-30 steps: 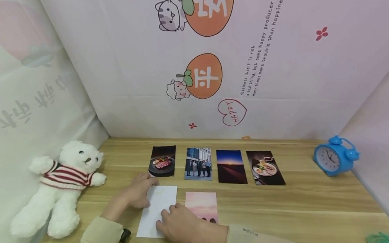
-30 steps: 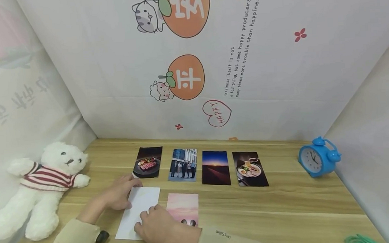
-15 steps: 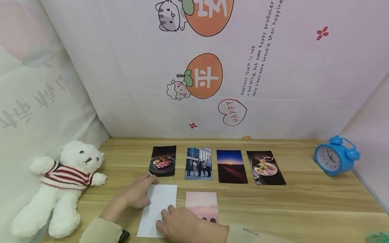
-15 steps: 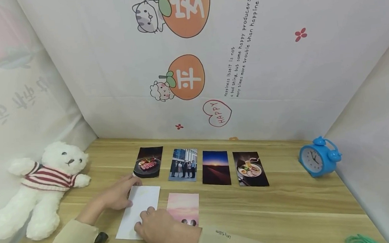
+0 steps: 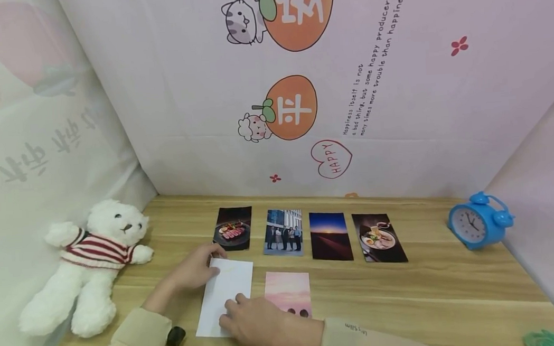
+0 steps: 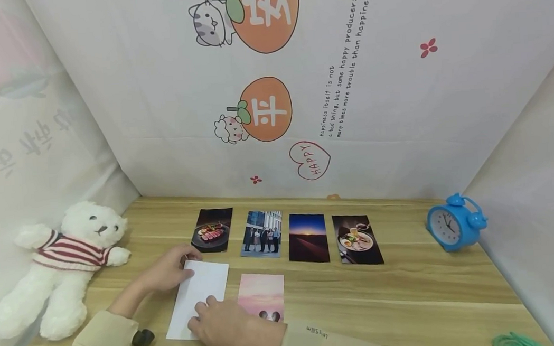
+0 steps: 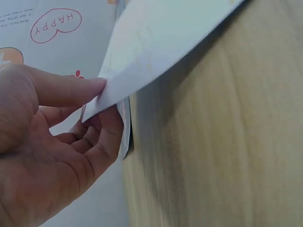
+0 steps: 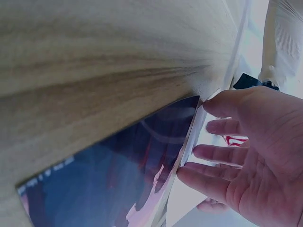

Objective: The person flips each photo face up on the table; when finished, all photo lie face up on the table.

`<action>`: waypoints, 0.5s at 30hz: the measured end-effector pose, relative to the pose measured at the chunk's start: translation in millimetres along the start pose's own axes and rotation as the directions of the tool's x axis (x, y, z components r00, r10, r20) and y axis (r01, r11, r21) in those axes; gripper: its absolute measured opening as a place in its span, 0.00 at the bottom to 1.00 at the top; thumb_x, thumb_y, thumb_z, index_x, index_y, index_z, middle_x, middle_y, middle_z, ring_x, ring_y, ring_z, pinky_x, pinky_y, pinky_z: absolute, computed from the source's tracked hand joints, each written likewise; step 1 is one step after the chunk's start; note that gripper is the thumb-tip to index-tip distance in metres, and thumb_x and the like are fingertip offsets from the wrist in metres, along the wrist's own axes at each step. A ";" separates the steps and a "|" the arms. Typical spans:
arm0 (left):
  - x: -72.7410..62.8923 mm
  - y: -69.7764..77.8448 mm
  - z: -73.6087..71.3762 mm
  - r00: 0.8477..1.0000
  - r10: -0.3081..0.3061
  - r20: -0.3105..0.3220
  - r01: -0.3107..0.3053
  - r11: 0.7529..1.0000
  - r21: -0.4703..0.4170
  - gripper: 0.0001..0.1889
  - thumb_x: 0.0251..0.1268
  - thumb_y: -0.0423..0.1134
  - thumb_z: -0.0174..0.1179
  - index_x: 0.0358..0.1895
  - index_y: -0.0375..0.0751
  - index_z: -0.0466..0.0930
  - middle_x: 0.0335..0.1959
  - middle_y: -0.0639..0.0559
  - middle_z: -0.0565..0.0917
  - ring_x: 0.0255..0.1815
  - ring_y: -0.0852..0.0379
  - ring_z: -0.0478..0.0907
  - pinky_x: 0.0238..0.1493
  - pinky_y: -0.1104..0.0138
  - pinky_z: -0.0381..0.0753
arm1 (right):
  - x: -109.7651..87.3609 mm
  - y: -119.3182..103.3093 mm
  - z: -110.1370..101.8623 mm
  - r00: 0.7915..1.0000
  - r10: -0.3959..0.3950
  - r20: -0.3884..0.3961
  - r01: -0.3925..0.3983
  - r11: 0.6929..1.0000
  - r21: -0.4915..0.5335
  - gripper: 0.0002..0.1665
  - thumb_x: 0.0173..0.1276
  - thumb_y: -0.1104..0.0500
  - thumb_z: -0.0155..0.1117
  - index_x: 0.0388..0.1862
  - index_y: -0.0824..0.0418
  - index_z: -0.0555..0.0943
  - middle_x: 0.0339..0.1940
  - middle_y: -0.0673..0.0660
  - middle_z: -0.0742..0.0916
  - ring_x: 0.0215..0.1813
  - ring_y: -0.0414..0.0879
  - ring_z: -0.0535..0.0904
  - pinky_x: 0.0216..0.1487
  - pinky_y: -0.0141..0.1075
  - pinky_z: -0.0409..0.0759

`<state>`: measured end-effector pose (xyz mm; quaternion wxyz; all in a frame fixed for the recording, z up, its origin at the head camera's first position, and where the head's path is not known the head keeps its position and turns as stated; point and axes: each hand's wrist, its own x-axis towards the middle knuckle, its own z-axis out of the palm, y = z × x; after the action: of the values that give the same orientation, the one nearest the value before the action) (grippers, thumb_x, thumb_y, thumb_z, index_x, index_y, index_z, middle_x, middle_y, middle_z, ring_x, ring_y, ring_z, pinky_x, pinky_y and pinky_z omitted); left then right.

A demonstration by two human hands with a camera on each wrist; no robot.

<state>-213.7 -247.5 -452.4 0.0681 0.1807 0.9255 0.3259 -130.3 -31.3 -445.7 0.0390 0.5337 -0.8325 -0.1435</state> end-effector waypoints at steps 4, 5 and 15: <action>0.9 0.2 -3.0 1.000 -0.009 -0.010 0.009 0.997 -0.076 0.13 0.63 0.25 0.63 0.49 0.36 0.84 0.44 0.45 0.85 0.40 0.56 0.74 0.41 0.70 0.75 | 1.9 0.7 -1.5 1.000 0.004 -0.007 -0.004 0.998 0.071 0.24 0.74 0.40 0.62 0.66 0.38 0.73 0.48 0.44 0.84 0.45 0.38 0.81 0.32 0.29 0.79; 1.0 0.4 -3.4 1.000 -0.025 -0.011 0.024 0.995 -0.092 0.12 0.63 0.25 0.63 0.49 0.37 0.84 0.44 0.46 0.85 0.39 0.56 0.74 0.40 0.70 0.74 | 2.4 0.8 -2.1 1.000 0.005 -0.007 -0.004 0.997 0.081 0.27 0.74 0.38 0.61 0.69 0.36 0.70 0.49 0.44 0.84 0.45 0.38 0.81 0.32 0.29 0.79; 0.3 3.5 -3.9 0.997 -0.069 -0.018 0.065 0.986 -0.154 0.14 0.60 0.25 0.64 0.50 0.36 0.84 0.42 0.45 0.81 0.37 0.55 0.73 0.37 0.71 0.73 | 7.3 -1.4 -6.9 0.995 0.003 -0.098 -0.010 0.998 -0.068 0.40 0.73 0.27 0.55 0.79 0.30 0.58 0.44 0.43 0.85 0.38 0.39 0.84 0.35 0.31 0.83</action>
<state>-214.0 -247.1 -447.1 0.0820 0.1398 0.9040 0.3956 -130.7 -39.8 -440.2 0.0985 0.5357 -0.8260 -0.1453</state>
